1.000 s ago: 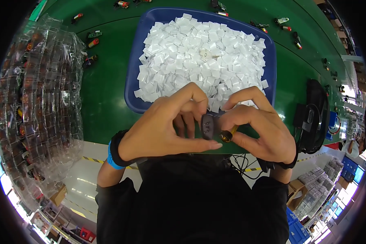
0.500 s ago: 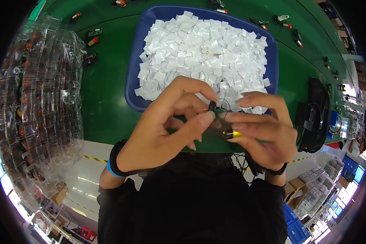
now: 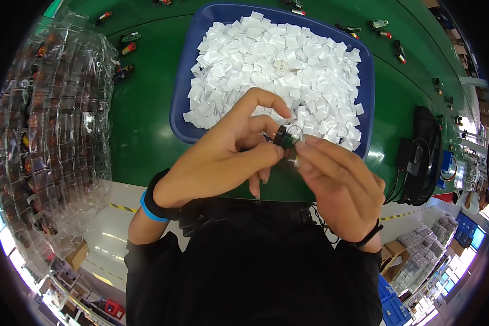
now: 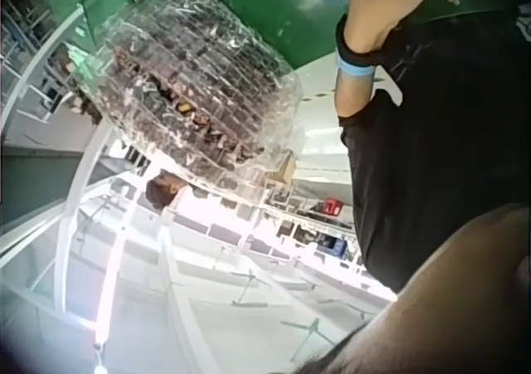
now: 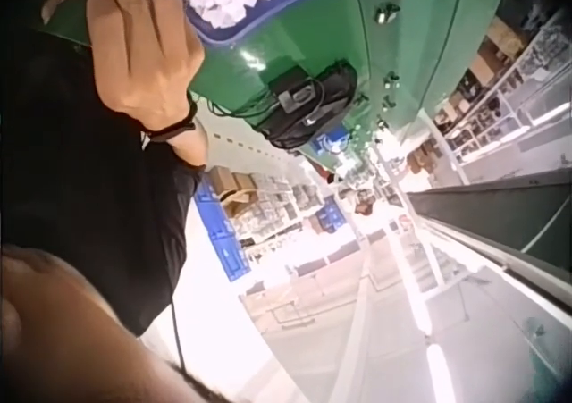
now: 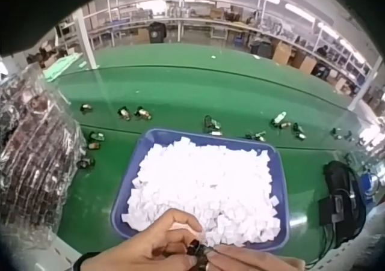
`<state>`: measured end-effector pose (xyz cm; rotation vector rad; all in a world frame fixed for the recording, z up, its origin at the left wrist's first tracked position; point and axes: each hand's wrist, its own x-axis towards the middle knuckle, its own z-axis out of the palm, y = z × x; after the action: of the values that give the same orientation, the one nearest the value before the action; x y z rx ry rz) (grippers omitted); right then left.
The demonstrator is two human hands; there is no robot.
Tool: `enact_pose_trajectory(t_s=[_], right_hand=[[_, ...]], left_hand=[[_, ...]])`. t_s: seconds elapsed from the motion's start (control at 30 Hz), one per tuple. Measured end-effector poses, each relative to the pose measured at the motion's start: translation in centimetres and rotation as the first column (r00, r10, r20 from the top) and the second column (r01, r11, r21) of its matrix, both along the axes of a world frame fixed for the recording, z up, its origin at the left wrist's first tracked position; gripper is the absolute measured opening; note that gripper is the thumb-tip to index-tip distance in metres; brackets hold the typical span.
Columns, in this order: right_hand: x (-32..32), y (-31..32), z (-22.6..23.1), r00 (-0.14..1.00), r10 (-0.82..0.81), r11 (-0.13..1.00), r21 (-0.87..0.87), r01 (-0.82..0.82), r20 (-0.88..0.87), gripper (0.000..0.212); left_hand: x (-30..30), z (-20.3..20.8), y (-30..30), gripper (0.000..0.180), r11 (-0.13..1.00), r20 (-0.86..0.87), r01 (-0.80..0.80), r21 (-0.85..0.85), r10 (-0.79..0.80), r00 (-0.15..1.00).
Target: The person picks up a battery and a circuit board, fits them together, and wraps a white adhesive strip from a blue tray around the assembly. They then briefly activate a green light on the board before placing the finished unit onto the green table surface.
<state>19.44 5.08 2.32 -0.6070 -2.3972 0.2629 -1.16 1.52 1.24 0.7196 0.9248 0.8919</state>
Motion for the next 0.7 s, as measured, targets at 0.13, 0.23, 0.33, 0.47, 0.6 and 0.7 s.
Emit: enact_pose_trajectory(t_s=[0.13,0.23,0.33,0.47,0.6,0.7], right_hand=[[0.0,0.1,-0.1,0.994,-0.077,0.978,-0.198,0.060,-0.079,0.024],[-0.1,0.5,-0.5,0.987,-0.121,0.942,-0.325,0.079,-0.110,0.024],[-0.3,0.7,-0.6,0.983,-0.132,0.941,-0.328,0.084,-0.126,0.025],[-0.2,1.2,-0.4,0.983,-0.133,0.954,-0.284,0.093,-0.125,0.026],[-0.8,1.1,0.5,0.989,-0.100,0.980,-0.180,0.079,-0.108,0.027],[-0.6,1.1,1.1,0.978,-0.154,0.976,-0.175,0.129,-0.138,0.036]], left_hand=[[0.3,-0.1,0.2,0.033,0.998,-0.017,0.039,-0.048,-0.040,0.999],[0.9,-1.1,-0.6,0.035,0.996,-0.155,0.012,0.088,0.001,0.988],[1.2,-1.1,-0.7,0.036,0.987,-0.224,-0.004,0.159,0.040,0.974],[1.1,-0.8,-0.5,0.033,0.987,-0.229,-0.002,0.162,0.040,0.973],[0.5,-0.4,-0.4,0.031,0.985,-0.227,0.005,0.174,0.035,0.973],[0.4,-0.8,-0.5,0.031,0.966,-0.139,-0.119,0.228,0.153,0.978]])
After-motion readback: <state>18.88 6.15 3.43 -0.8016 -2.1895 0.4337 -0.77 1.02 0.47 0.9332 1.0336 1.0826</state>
